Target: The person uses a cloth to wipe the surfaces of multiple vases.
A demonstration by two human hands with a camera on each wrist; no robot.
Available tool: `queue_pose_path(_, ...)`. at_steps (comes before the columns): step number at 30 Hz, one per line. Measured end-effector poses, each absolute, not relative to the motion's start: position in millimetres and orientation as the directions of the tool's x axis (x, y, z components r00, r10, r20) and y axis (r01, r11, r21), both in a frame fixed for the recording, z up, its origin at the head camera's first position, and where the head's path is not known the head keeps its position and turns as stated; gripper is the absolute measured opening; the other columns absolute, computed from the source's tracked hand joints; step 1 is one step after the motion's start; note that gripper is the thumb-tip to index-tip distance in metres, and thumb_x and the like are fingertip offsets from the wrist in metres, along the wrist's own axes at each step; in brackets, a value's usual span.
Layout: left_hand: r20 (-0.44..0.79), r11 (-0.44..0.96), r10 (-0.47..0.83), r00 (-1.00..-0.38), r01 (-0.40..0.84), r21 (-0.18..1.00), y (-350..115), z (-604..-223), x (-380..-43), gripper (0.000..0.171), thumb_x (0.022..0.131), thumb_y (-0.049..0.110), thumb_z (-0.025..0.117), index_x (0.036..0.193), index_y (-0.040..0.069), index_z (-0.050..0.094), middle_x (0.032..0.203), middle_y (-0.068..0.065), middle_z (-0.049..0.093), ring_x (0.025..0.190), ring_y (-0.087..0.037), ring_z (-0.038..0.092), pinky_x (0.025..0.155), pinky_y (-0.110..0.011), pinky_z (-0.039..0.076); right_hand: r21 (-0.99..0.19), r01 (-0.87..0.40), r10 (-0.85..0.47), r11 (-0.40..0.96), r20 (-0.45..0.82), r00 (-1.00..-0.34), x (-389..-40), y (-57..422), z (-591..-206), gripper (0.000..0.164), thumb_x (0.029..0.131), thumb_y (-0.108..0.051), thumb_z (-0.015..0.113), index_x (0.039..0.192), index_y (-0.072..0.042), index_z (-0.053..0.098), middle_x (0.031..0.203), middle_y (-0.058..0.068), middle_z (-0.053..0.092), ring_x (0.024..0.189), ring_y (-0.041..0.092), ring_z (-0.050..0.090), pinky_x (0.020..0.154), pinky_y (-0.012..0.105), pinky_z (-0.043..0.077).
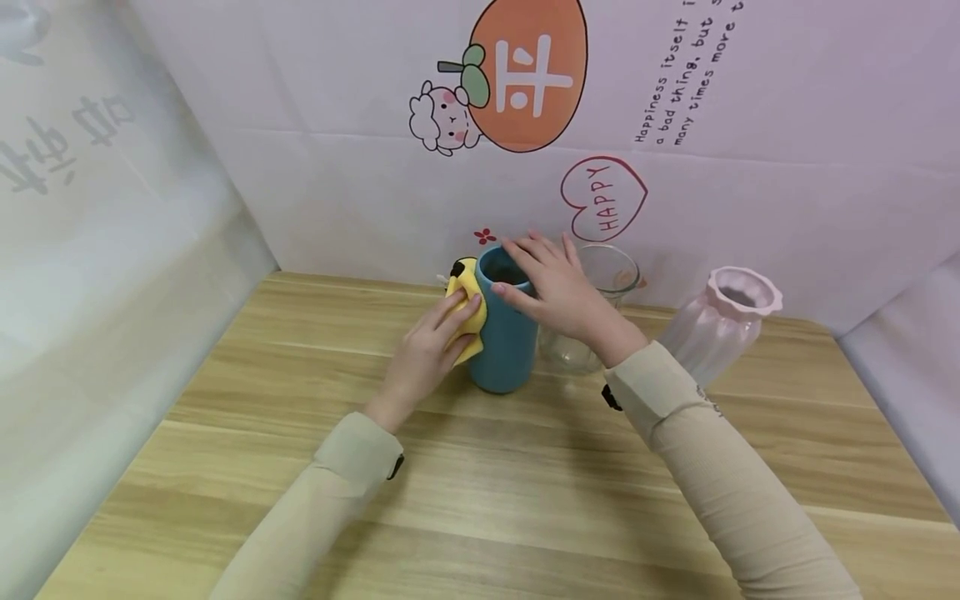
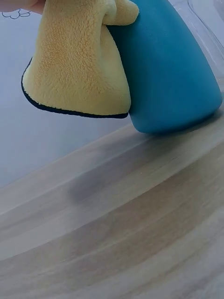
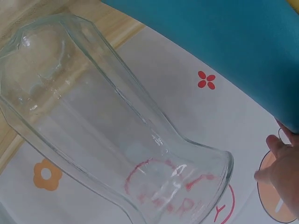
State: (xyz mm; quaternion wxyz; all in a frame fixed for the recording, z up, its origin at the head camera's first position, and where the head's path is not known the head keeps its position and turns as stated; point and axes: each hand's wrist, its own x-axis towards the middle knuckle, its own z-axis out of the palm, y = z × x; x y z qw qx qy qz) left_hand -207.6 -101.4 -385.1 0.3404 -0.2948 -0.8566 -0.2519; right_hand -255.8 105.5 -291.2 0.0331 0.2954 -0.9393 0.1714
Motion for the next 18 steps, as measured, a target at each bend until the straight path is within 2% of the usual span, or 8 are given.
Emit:
queue_pose_path(5, 0.719, 0.691, 0.315, -0.619, 0.669, 0.274, -104, -391, -209, 0.054, 0.08, 0.009, 0.074, 0.131, 0.006, 0.056, 0.129, -0.016, 0.059, 0.118, -0.033, 0.06, 0.098, -0.042, 0.052, -0.279, -0.511, -0.469, 0.813, 0.206, -0.859, -250, 95, -294, 0.073, 0.095, -0.052, 0.05, 0.149, -0.007, 0.032, 0.151, 0.015, 0.037, 0.147, 0.034, 0.02, 0.119, 0.063, -0.003)
queue_pose_path(13, 0.612, 0.712, 0.332, -0.718, 0.617, 0.337, -112, -404, -206, 0.056, 0.085, 0.01, 0.07, 0.137, 0.007, 0.052, 0.136, -0.016, 0.055, 0.123, -0.033, 0.056, 0.1, -0.043, 0.05, -0.309, -0.413, -0.344, 0.857, 0.254, -0.904, -242, 79, -298, 0.077, 0.093, -0.057, 0.049, 0.148, -0.005, 0.034, 0.149, 0.017, 0.039, 0.144, 0.036, 0.025, 0.119, 0.063, 0.001)
queue_pose_path(18, 0.6, 0.713, 0.325, -0.731, 0.607, 0.352, -117, -404, -205, 0.056, 0.085, 0.01, 0.07, 0.138, 0.009, 0.051, 0.138, -0.014, 0.055, 0.122, -0.031, 0.057, 0.098, -0.041, 0.052, -0.326, -0.462, -0.404, 0.825, 0.232, -0.885, -248, 87, -295, 0.077, 0.092, -0.055, 0.053, 0.149, -0.007, 0.033, 0.149, 0.017, 0.038, 0.143, 0.039, 0.025, 0.119, 0.061, 0.007)
